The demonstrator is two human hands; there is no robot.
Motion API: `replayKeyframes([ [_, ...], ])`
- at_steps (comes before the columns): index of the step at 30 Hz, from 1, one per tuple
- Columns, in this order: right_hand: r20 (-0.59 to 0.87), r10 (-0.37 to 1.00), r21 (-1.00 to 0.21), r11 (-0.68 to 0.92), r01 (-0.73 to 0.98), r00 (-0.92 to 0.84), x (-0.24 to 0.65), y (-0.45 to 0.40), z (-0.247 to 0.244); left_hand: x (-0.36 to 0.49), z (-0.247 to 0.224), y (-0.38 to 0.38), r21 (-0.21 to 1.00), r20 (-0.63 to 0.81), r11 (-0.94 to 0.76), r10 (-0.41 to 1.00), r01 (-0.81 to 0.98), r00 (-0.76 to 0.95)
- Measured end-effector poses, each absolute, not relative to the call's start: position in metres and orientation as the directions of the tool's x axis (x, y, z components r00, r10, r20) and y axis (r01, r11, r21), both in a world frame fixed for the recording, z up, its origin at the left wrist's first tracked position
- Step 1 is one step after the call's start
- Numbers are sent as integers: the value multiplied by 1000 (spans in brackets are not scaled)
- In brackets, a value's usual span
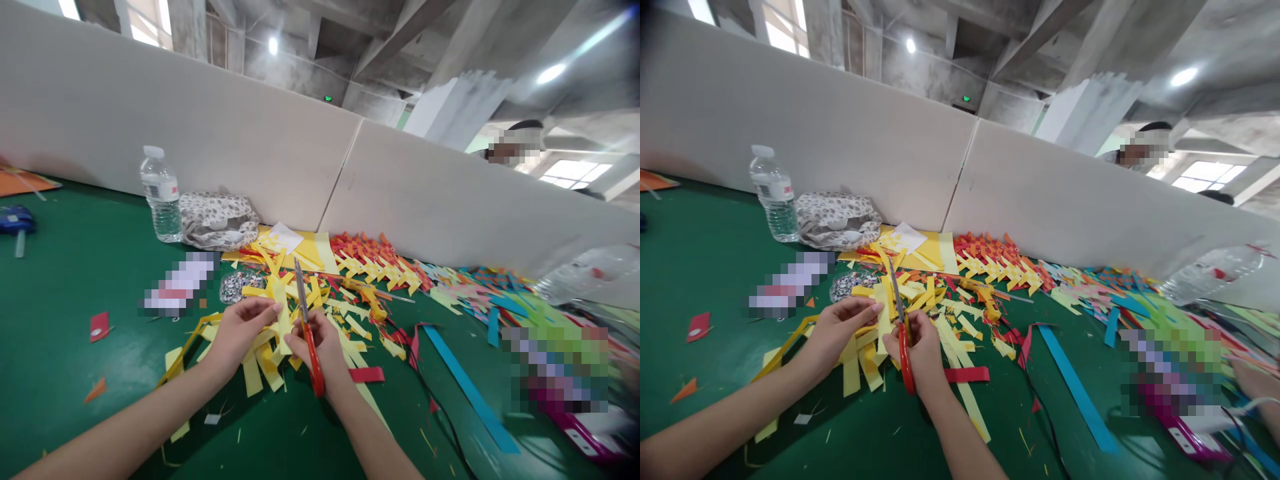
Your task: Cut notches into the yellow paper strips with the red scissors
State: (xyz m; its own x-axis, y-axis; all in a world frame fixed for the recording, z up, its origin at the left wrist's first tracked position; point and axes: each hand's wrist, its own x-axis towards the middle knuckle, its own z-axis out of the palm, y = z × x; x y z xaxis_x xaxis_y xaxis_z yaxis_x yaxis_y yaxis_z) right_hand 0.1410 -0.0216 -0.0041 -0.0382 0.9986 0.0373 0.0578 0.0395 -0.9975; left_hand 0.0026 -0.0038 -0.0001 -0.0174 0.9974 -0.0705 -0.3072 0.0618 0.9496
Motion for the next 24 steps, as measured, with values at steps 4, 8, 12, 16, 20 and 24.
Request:
replayKeyframes([
  [4, 38, 999, -999, 38, 34, -22, 140, -21, -2, 1, -1, -4, 948, -73, 71, 997, -311, 3],
  [8, 81, 996, -982, 84, 168, -20, 143, -26, 5, -2, -3, -2, 941, -72, 62, 997, -333, -16],
  [12, 135, 990, -875, 107, 473, 27, 144, -33, 7, -4, -1, 0, 936, -39, 9, 996, -352, -78],
  [16, 271, 961, -634, 139, 761, 49, 143, -37, 4, -4, 1, -1, 937, -13, -42, 988, -347, -154],
  [20, 312, 950, -530, 162, 832, 14, 140, -39, 4, -4, 2, -2, 920, 3, -69, 986, -386, -169],
  [24, 342, 940, -498, 174, 850, 7, 141, -38, 3, -3, 4, -4, 918, 20, -79, 988, -388, -156],
])
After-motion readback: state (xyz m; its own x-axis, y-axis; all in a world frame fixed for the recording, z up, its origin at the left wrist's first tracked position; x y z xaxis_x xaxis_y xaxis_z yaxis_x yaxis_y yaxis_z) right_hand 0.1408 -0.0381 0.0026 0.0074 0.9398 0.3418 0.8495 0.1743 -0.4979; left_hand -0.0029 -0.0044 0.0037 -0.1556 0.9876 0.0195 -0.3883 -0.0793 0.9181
